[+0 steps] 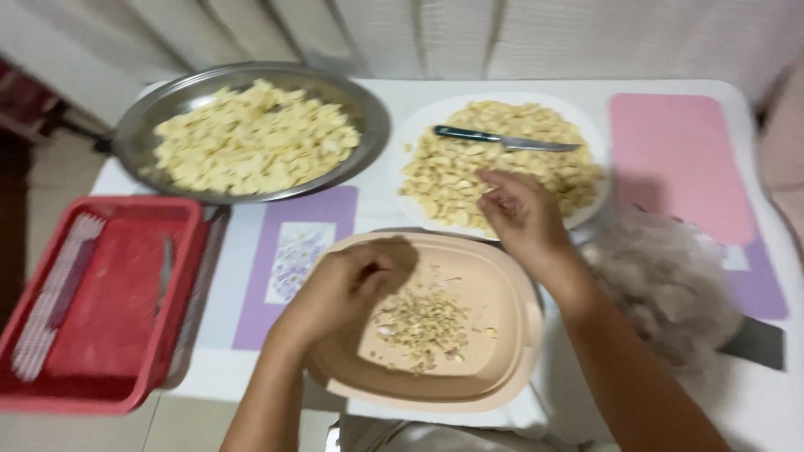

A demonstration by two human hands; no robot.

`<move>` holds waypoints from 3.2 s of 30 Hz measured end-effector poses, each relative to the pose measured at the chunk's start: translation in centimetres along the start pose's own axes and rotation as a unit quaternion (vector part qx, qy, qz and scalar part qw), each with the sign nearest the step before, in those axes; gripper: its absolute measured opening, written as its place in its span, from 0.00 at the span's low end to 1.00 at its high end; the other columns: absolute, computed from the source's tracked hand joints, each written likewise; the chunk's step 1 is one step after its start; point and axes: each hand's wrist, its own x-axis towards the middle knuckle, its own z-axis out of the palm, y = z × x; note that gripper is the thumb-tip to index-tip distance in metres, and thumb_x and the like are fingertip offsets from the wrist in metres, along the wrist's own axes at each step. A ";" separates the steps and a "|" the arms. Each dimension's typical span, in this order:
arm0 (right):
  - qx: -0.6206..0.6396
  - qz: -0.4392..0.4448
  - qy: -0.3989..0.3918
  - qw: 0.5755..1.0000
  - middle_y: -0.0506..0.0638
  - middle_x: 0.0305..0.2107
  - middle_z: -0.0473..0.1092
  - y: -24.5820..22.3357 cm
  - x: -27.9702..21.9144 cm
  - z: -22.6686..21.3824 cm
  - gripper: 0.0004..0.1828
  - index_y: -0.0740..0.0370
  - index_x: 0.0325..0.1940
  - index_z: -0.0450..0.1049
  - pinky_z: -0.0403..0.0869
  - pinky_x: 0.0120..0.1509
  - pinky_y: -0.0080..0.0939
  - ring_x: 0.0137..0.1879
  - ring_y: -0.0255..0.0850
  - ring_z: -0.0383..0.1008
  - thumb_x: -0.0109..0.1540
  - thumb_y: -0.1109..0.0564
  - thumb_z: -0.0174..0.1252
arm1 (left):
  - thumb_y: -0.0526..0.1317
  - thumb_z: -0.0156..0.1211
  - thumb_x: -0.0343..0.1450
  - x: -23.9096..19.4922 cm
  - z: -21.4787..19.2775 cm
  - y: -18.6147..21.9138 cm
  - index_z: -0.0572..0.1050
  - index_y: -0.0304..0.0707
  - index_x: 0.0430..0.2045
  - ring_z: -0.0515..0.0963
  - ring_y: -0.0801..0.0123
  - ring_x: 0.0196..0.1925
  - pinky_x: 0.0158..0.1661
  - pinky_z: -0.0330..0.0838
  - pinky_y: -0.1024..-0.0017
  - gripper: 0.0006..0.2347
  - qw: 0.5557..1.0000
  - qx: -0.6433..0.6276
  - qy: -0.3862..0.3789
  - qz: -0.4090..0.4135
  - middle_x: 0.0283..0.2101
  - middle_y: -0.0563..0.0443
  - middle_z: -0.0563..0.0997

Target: The person sits on the floor and peels garlic cloves by hand, separating the cloves from the bulb and removing the skins. The peeled cloves are placed into a beige container, while the skins accumulate in the same container. A knife is visible on the table but is not used during the peeling process.

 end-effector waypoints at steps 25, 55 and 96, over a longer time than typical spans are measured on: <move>-0.225 0.242 0.102 0.938 0.62 0.41 0.77 7.4 -15.0 -14.9 0.30 0.61 0.71 0.74 0.66 0.60 0.52 0.50 0.55 0.75 0.68 0.45 0.57 | 0.34 0.53 0.64 18.3 3.3 -13.2 0.72 0.45 0.49 0.78 0.46 0.54 0.43 0.75 0.52 0.18 0.966 0.175 0.059 -0.183 0.51 0.42 0.79; 0.034 0.271 0.243 0.931 0.44 0.32 0.64 -0.5 -12.9 -12.4 0.08 0.55 0.46 0.69 0.64 0.39 0.43 0.38 0.38 0.63 0.70 0.55 0.44 | 0.49 0.63 0.66 10.9 15.6 8.7 0.68 0.33 0.61 0.77 0.49 0.62 0.59 0.72 0.57 0.29 0.960 -0.063 -0.101 0.251 0.63 0.36 0.75; -0.299 -0.097 0.165 0.935 0.69 0.60 0.64 8.5 -17.2 -9.5 0.17 0.66 0.52 0.80 0.68 0.67 0.58 0.64 0.63 0.65 0.58 0.62 0.67 | 0.39 0.43 0.69 9.6 22.7 10.3 0.69 0.34 0.32 0.79 0.34 0.39 0.36 0.66 0.46 0.08 0.989 -0.117 0.068 0.054 0.34 0.31 0.81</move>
